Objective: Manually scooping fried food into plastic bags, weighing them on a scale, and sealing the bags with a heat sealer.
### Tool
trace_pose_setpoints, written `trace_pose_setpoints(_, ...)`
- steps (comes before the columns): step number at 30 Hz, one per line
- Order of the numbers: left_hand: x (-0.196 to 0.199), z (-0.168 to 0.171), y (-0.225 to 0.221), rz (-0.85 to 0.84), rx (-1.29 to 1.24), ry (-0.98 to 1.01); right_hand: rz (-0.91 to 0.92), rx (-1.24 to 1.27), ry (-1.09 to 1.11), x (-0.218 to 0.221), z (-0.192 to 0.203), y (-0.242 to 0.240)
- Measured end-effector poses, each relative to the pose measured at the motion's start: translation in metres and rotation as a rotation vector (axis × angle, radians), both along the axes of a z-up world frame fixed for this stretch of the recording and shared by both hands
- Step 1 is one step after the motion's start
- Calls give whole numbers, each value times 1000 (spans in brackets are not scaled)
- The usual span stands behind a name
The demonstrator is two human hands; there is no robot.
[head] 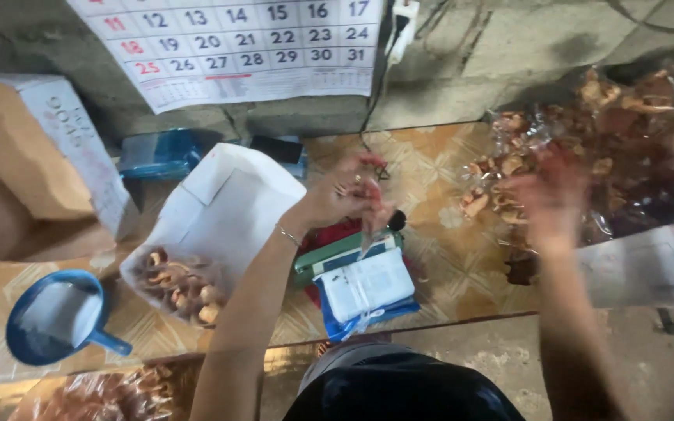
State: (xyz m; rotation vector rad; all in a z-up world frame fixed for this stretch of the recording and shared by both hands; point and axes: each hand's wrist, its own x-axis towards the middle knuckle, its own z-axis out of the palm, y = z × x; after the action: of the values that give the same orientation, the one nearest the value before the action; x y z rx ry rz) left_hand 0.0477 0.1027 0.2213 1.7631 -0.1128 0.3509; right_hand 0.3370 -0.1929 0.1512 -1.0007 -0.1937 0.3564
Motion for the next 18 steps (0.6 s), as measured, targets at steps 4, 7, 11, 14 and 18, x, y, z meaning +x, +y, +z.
trace_pose_setpoints(4, 11, 0, -15, -160, -2, -144, 611, -707, -710, -140, 112, 81)
trace_pose_setpoints(7, 17, -37, -23, -181, -341, -140, 794, -822, -866, -140, 120, 102)
trace_pose_setpoints(11, 4, -102, -57, -319, -916, 173, 606, -595, -1228, -110, 79, 132)
trace_pose_setpoints(14, -14, -29, -79, -503, -1020, 0, 822, -638, -1036, -104, 118, 129)
trace_pose_setpoints(18, -10, -89, -69, -278, -657, 103, 1148, -701, -709, -88, 126, 129)
